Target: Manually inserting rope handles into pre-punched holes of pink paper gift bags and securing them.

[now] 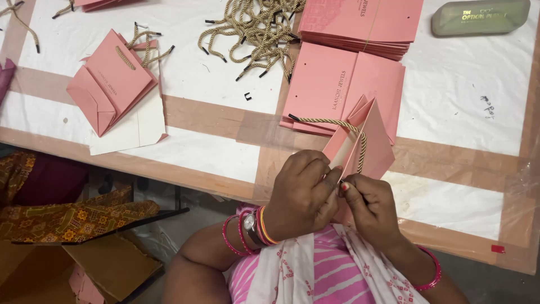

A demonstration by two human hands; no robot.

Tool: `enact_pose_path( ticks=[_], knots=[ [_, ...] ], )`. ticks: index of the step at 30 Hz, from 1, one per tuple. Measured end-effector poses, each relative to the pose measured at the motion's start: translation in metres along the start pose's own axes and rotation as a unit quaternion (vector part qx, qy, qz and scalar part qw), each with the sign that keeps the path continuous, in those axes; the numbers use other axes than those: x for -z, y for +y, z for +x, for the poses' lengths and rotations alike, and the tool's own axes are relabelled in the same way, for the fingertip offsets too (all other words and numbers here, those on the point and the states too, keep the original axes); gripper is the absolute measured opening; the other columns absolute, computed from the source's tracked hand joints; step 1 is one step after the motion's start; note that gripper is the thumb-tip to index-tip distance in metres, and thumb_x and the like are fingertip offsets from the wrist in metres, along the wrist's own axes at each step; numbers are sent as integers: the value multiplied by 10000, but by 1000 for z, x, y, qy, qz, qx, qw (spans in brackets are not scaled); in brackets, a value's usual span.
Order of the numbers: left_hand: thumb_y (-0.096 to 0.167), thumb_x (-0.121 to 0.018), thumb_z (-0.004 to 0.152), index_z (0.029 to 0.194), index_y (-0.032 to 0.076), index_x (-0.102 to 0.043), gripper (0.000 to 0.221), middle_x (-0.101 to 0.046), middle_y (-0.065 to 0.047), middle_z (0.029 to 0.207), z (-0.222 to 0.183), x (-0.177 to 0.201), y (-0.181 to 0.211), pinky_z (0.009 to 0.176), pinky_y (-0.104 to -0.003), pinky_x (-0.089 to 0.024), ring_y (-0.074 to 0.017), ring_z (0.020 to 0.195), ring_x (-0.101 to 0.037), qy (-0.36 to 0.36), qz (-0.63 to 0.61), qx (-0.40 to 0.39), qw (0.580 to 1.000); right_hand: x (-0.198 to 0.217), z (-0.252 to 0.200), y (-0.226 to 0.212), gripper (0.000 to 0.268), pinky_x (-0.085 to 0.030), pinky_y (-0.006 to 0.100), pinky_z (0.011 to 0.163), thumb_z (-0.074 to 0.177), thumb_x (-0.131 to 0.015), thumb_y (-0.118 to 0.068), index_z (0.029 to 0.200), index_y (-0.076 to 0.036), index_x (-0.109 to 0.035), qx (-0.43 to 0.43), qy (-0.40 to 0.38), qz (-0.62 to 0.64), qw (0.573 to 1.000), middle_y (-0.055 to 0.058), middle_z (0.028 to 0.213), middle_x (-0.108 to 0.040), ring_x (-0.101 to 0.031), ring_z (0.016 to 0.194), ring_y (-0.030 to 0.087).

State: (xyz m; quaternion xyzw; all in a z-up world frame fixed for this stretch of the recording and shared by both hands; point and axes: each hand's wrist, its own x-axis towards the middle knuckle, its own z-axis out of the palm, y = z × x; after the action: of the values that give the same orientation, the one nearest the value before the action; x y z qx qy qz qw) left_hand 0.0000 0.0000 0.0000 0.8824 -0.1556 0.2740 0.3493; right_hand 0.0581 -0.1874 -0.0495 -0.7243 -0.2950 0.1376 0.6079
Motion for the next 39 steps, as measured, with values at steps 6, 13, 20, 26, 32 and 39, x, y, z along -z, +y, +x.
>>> enact_pose_path(
  ticks=[6, 13, 20, 26, 32, 39],
  knots=[
    [75, -727, 790, 1145, -97, -676, 398, -591, -172, 1018, -1, -1, 1, 927, -469, -510, -352, 1056, -595, 10, 23, -2, 1000, -9, 4, -12, 151, -413, 357, 525, 964, -598, -7, 815, 21, -606, 73, 50, -183, 979, 132, 677, -569, -570, 541, 254],
    [78, -734, 792, 1117, -82, -681, 366, -591, -166, 1014, -5, -6, -3, 920, -468, -503, -337, 1041, -593, 18, 15, 10, 1000, -5, 10, -7, 121, -419, 368, 546, 948, -597, -7, 830, 18, -606, 140, 52, -264, 953, 138, 696, -564, -575, 577, 274],
    [76, -730, 783, 1109, -84, -675, 367, -591, -173, 1004, -6, -5, -3, 926, -455, -506, -340, 1026, -599, 18, 22, 4, 1000, 4, 2, 29, 213, -430, 313, 552, 1024, -571, -33, 820, 20, -599, -29, -23, -8, 999, 121, 685, -574, -519, 585, 174],
    [118, -707, 827, 1121, -39, -687, 334, -622, -145, 1006, 0, -8, -10, 938, -449, -507, -326, 1044, -624, 57, -23, 20, 998, -7, 13, -3, 107, -436, 335, 553, 978, -569, -17, 909, 30, -636, 76, 65, -195, 976, 143, 705, -592, -598, 583, 217],
    [128, -646, 850, 1073, 33, -741, 260, -672, -140, 902, 4, 9, -46, 864, -453, -509, -326, 942, -637, -121, -128, 58, 983, -2, 19, -13, 78, -458, 336, 563, 974, -584, -10, 943, 27, -646, 53, 4, -203, 978, 120, 732, -607, -614, 589, 230],
    [100, -639, 821, 1008, 59, -754, 224, -737, -94, 957, 12, -7, -70, 857, -427, -532, -297, 956, -681, -191, -171, 22, 966, -19, 15, 3, 34, -454, 429, 598, 892, -653, 5, 923, 16, -661, 117, 83, -302, 942, 146, 738, -580, -601, 647, 318]
  ],
)
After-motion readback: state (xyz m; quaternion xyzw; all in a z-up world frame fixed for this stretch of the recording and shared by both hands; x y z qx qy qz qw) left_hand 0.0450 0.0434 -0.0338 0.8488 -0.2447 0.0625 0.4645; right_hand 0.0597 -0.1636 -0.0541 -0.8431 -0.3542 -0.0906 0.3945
